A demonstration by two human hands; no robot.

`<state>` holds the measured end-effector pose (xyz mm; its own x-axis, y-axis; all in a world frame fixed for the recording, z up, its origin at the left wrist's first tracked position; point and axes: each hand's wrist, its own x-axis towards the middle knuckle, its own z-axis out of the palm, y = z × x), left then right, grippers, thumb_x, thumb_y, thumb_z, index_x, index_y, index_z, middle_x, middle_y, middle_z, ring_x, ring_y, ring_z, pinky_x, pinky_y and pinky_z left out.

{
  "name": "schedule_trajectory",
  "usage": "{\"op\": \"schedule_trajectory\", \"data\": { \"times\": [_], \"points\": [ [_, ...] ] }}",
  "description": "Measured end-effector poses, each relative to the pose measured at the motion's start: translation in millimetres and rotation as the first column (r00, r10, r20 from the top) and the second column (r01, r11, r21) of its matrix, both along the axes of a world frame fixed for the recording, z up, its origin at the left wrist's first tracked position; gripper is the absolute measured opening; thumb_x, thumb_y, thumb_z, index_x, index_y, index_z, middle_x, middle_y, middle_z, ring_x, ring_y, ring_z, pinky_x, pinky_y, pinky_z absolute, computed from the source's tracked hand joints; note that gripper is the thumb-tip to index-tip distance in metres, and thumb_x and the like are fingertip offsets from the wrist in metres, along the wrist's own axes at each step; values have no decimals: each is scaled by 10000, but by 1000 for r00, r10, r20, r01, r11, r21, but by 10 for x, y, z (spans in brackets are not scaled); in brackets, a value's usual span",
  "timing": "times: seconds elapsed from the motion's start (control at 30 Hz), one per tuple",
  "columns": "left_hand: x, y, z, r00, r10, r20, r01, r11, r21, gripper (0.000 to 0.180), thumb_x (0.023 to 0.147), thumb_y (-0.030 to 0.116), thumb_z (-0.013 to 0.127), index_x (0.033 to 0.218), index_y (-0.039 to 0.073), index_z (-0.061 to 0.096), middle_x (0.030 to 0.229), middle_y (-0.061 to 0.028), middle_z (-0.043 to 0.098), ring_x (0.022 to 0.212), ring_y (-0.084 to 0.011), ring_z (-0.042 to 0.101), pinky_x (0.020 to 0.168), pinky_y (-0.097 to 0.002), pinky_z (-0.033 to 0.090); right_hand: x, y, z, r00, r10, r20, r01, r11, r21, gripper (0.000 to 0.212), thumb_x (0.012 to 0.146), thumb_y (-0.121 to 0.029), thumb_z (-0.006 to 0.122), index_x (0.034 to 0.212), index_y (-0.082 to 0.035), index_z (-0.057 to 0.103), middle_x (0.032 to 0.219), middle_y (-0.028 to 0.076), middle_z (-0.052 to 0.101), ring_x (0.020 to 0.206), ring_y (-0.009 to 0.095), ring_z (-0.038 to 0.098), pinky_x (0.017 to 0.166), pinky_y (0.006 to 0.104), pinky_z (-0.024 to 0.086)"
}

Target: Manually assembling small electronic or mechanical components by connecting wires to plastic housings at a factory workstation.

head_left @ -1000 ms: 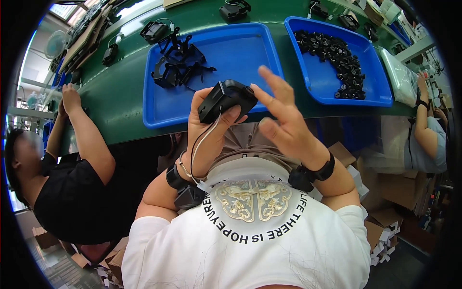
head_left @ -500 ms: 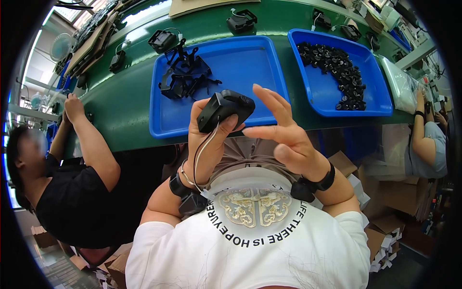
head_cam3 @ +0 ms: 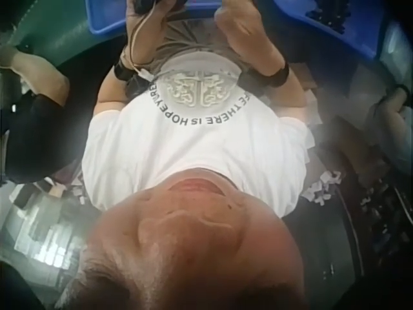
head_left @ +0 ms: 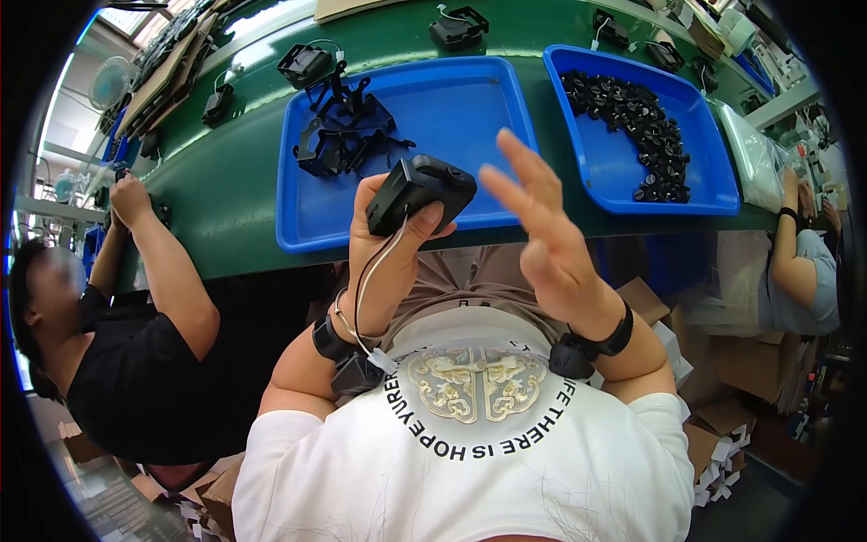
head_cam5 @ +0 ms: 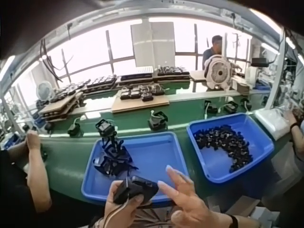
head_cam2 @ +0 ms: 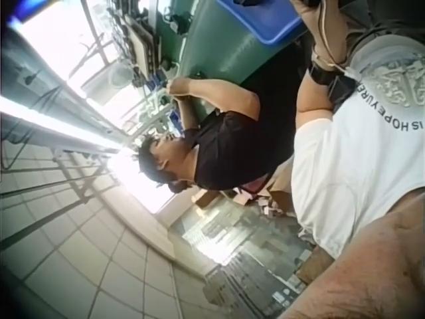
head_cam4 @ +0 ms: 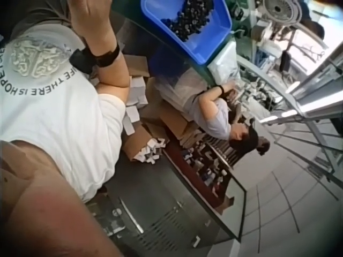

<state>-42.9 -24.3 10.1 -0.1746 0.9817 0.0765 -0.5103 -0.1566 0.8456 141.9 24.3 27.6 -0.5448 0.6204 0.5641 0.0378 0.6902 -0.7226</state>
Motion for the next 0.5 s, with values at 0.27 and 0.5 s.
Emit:
{"op": "schedule_trajectory", "data": {
  "times": [0.27, 0.5],
  "points": [
    [78, -19, 9, 1000, 3, -20, -3, 1000, 4, 355, 836, 30, 644, 1120, 99, 443, 1025, -50, 598, 948, -159, 608, 742, -319, 567, -55, 56, -118, 984, -60, 168, 58, 998, 15, 624, 946, -505, 313, 1345, -40, 433, 1472, 205, 228, 1374, 324, 169, 1095, 417, 105],
    [81, -55, 28, 1000, 23, 4, -23, 1000, -2, 357, 837, 38, 645, 1124, 86, 438, 1023, -57, 596, 945, -161, 608, 746, -317, 567, -80, -98, -95, 997, 60, 47, -62, 998, 32, 633, 947, -487, 326, 1357, -11, 399, 1478, 193, 221, 1382, 321, 143, 1097, 411, 101]
  ]
}}
